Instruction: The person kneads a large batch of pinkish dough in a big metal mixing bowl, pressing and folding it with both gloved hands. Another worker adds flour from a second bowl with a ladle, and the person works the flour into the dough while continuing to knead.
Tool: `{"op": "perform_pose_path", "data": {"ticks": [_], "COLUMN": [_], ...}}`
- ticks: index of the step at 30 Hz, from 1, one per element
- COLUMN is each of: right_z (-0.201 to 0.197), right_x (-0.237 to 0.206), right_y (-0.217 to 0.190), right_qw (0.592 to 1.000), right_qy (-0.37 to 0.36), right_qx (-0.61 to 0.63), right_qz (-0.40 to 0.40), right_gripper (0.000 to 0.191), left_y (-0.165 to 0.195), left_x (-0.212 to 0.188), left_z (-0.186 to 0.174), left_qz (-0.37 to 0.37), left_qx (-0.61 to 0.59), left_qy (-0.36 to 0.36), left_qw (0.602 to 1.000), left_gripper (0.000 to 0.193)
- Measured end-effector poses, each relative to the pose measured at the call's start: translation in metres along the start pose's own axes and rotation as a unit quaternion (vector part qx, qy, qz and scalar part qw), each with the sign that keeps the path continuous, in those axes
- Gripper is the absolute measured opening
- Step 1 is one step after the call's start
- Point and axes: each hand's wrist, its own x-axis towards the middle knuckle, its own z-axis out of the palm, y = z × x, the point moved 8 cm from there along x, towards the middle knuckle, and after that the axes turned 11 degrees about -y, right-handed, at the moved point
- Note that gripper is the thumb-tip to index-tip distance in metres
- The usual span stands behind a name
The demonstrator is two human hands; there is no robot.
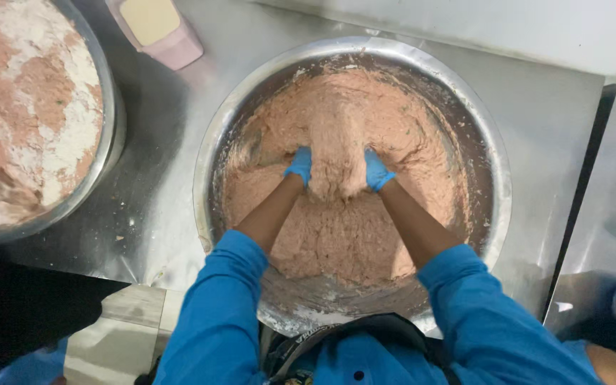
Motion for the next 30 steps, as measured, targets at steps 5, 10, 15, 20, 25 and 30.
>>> {"op": "perform_pose_path", "data": {"ticks": [5,10,15,20,25,30], "right_z": [0.010,-0.106,-0.095,-0.023,0.017,0.034], "right_x": [-0.066,-0.106,-0.197,-0.159,-0.073,-0.118], "right_y": [0.011,0.003,0.037,0.104,0.030,0.014], "right_qw": [0.808,0.637,0.823,0.918,0.988,0.719], "right_qy": [-0.126,-0.018,0.108,0.265,0.091,-0.136], "right_qx": [-0.575,-0.735,-0.531,0.273,0.126,-0.671], "right_qz": [0.023,0.233,0.171,0.117,-0.025,0.120], "right_gripper": [0.043,0.047,0.059,0.058,0.059,0.078], "left_y": [-0.022,-0.090,-0.156,-0.074,0.020,0.009], "left_x": [-0.038,-0.049,-0.071,-0.039,-0.023,-0.071], "left_z": [0.034,0.000,0.049,0.109,0.058,0.060], "left_qz": [0.025,-0.034,-0.149,-0.035,0.025,0.062], "left_qx": [0.330,0.288,-0.110,-0.566,-0.209,0.262], "left_qy": [0.010,0.046,-0.007,-0.054,0.053,-0.007], "left_qw": [0.944,0.956,0.983,0.822,0.976,0.963], "left_gripper": [0.045,0.041,0.045,0.050,0.057,0.064]}}
